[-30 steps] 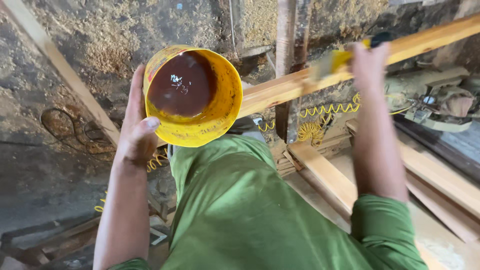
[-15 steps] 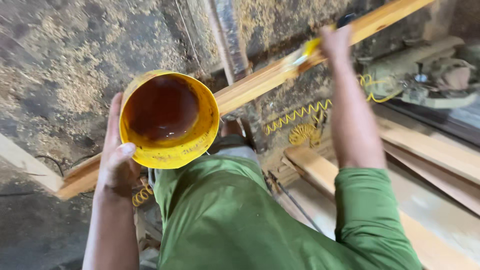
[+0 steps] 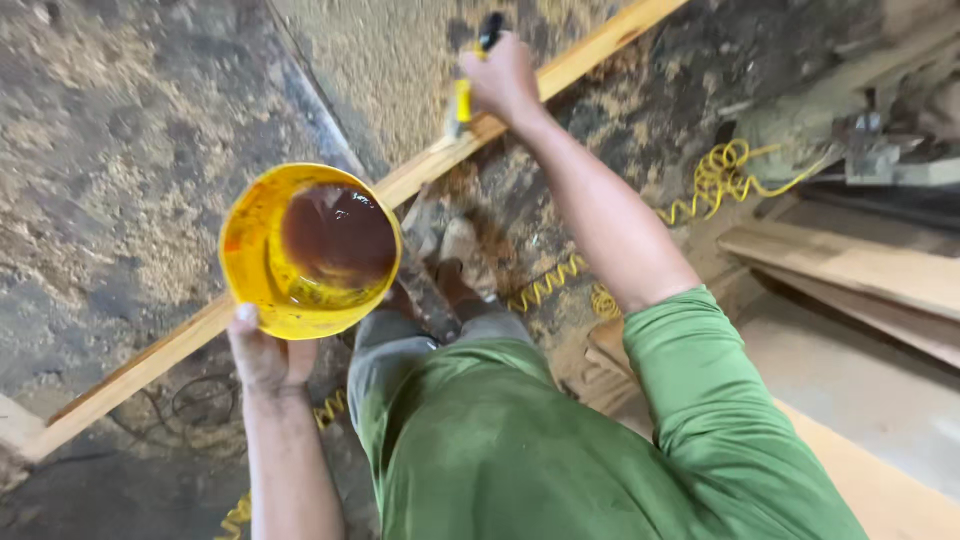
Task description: The person applies a dark brown liquid to a long wooden plank using a yellow paintbrush. They hold a yellow container in the left hand and repeatedly dip the brush to coat the plank's surface in a workshop setting.
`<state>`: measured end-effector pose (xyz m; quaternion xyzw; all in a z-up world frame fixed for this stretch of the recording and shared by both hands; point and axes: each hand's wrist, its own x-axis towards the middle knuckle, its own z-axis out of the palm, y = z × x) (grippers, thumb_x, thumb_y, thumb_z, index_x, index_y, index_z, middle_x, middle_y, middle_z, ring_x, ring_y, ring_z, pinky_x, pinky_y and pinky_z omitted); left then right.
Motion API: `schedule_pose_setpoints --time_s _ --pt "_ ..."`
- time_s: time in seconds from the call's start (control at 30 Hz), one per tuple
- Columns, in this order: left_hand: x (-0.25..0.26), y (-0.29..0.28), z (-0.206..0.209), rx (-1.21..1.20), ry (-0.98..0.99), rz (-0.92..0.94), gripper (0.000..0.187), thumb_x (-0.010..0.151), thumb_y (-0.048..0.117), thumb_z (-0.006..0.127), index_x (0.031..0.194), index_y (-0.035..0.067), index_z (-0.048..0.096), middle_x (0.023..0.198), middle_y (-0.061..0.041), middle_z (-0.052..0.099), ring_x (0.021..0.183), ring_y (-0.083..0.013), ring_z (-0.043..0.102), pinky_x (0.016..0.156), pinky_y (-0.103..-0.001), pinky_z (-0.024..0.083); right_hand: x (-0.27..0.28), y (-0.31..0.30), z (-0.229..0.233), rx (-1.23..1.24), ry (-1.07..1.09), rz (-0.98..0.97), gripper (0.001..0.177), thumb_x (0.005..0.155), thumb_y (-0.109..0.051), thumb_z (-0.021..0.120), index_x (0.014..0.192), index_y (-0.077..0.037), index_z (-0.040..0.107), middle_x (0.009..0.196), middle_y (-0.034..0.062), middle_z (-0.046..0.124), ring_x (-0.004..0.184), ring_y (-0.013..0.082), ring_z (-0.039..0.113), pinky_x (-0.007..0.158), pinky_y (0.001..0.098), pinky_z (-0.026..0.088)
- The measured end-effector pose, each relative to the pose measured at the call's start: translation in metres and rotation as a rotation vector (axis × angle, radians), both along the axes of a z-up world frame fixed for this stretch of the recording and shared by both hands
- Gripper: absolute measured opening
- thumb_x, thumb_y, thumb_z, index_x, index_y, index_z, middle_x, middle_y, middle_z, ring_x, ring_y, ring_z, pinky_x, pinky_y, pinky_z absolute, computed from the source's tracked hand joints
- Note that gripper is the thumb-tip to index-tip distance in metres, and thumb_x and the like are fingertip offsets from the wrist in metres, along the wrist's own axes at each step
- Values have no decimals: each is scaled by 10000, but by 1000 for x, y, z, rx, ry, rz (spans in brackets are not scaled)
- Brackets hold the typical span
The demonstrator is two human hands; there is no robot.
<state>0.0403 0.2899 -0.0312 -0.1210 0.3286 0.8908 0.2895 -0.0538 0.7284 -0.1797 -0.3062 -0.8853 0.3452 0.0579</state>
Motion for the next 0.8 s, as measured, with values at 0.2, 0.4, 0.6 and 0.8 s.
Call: schedule_pose_setpoints --time_s 0.2,0.4,0.6,0.8 --pt "11 31 -5 16 -13 -53 842 838 367 781 1536 39 443 1523 -108 529 1406 -275 509 1218 -473 388 19 133 27 131 11 -366 305 813 -292 725 766 8 710 766 176 749 705 324 735 625 455 548" --pt "10 59 7 -16 63 -58 926 834 390 789 1577 31 368 1551 -119 484 1433 -264 477 1230 -443 376 39 132 43 255 224 -199 280 852 -259 734 850 1 632 739 158 720 679 270 696 644 441 557" --pt "9 92 15 -120 113 -44 962 817 393 794 1589 36 344 1560 -111 469 1448 -257 467 1226 -436 382 34 107 17 -285 124 -114 254 857 -220 727 734 -17 635 648 66 655 537 174 640 500 363 502" --pt "24 154 -14 -83 -22 62 852 846 353 783 1549 23 431 1501 -110 547 1373 -279 539 1186 -455 419 45 252 33 -90 129 -243 279 899 -245 766 741 -46 650 662 49 686 562 146 665 533 333 530"
